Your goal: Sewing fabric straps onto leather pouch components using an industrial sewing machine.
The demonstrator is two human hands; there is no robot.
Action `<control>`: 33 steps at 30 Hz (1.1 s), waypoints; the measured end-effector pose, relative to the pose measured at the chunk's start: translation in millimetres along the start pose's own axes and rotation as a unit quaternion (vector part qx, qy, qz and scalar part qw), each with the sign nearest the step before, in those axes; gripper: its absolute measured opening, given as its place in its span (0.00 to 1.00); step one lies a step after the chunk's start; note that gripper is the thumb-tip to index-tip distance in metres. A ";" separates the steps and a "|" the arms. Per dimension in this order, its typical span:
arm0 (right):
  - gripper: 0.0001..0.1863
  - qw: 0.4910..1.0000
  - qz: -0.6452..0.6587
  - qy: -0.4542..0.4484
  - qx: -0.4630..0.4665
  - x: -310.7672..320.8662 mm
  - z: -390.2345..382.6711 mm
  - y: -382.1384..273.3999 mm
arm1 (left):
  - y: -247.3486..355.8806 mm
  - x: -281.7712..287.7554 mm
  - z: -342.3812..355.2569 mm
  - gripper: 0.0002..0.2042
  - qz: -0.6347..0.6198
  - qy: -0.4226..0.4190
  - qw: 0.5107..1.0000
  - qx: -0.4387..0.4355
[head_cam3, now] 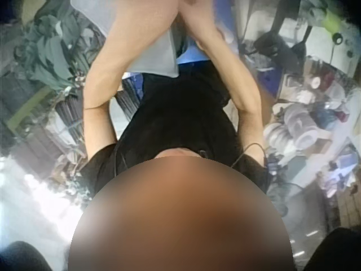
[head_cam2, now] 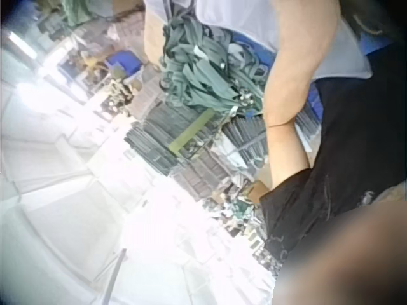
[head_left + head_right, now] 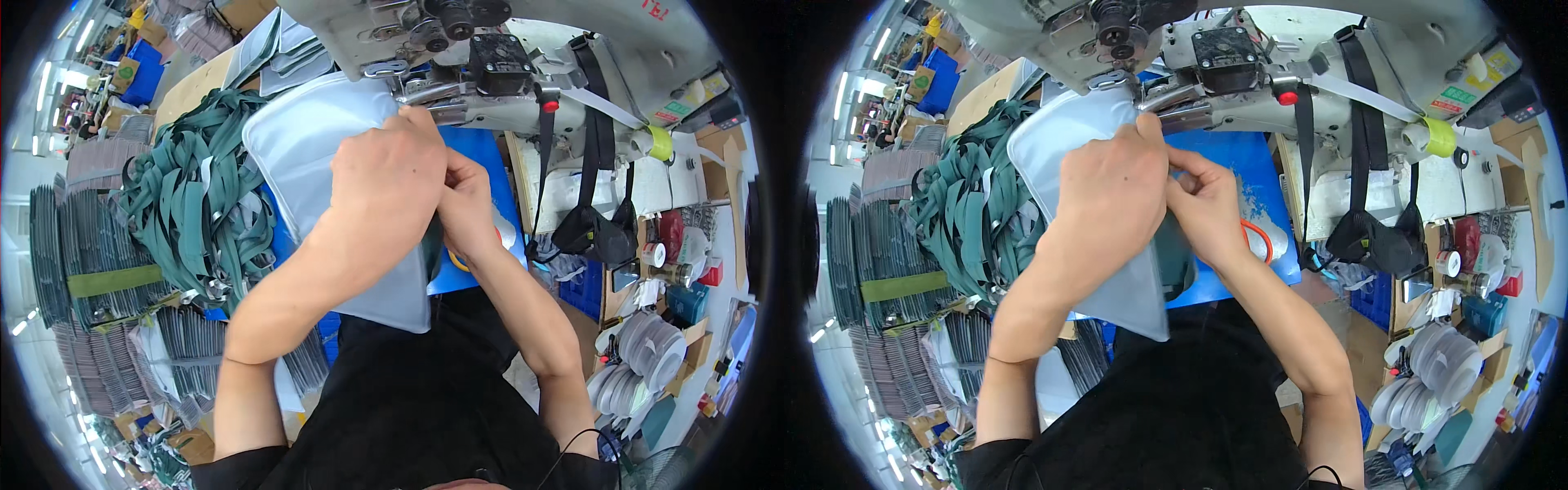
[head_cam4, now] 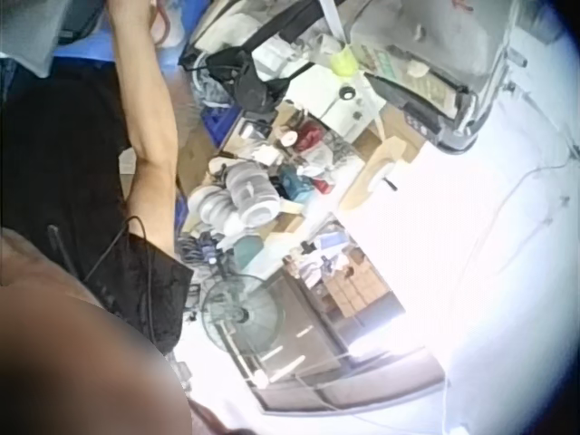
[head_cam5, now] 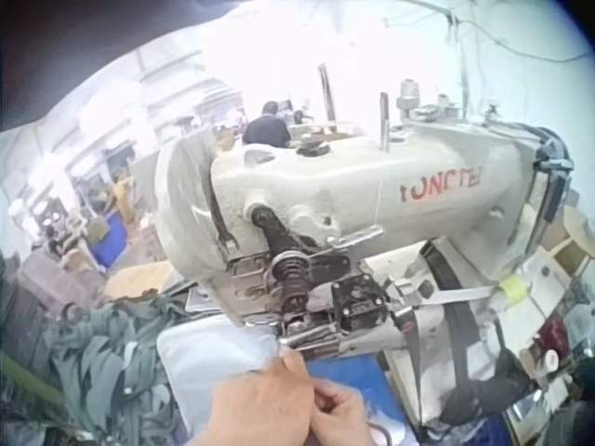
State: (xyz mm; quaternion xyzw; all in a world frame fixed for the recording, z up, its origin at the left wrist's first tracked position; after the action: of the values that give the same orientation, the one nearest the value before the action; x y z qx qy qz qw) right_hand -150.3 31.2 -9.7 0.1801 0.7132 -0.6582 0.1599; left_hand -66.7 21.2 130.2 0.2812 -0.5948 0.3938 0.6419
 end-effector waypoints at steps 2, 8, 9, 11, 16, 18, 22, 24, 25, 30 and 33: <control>0.21 0.996 -0.090 -0.006 0.025 9.4 -12.8 1.2 | -5.0 -6.3 1.8 0.15 -0.067 0.022 0.995 0.067; 0.23 0.980 -0.164 0.001 0.110 26.6 -82.6 -12.0 | 2.6 -21.0 -39.5 0.19 -0.210 0.118 0.968 0.069; 0.24 0.979 -0.191 0.014 0.065 29.5 -93.8 -9.8 | 9.1 -21.7 -56.6 0.19 -0.208 0.123 0.968 0.060; 0.21 0.987 -0.144 0.022 0.065 30.3 -113.4 -14.5 | 31.0 -13.2 -95.3 0.21 -0.232 0.202 0.950 -0.048; 0.15 0.995 -0.085 0.029 -0.045 23.8 -132.2 -13.2 | 49.2 -22.6 -135.2 0.14 -0.236 0.225 0.940 -0.096; 0.13 0.998 -0.016 0.042 -0.038 16.9 -134.7 -14.8 | 46.7 -20.1 -136.8 0.07 -0.238 0.278 0.924 -0.110; 0.13 0.998 0.026 0.044 -0.031 8.9 -121.5 -15.2 | 37.6 -12.4 -125.6 0.07 -0.220 0.280 0.924 -0.136; 0.12 0.996 0.074 0.022 -0.036 4.5 -107.9 -13.9 | 31.3 -9.2 -114.5 0.07 -0.175 0.249 0.941 -0.145; 0.12 0.996 0.079 0.016 -0.031 2.5 -101.7 -14.0 | 27.3 -6.6 -108.9 0.07 -0.176 0.254 0.939 -0.152; 0.09 0.992 0.116 0.020 -0.036 -6.0 -70.1 -12.8 | 7.5 -3.6 -80.3 0.09 -0.119 0.227 0.949 -0.182; 0.08 0.993 0.104 0.017 -0.046 -11.5 -49.3 -12.9 | -6.3 -3.1 -64.9 0.09 -0.107 0.217 0.952 -0.190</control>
State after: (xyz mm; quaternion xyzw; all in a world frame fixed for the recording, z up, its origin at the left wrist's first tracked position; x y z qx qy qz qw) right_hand -145.7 78.9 11.1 0.2566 0.7230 -0.6013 0.2232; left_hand -26.1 71.1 119.2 0.1241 -0.4711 0.2544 0.8354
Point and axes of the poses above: each hand's wrist, its own z-axis towards the middle knuckle, its own x-axis out of the back of the hand, y = z × x, the point moved 5 cm from there along z, towards the middle knuckle, and after that the axes turned 3 degrees about x, right-handed, at the moved point
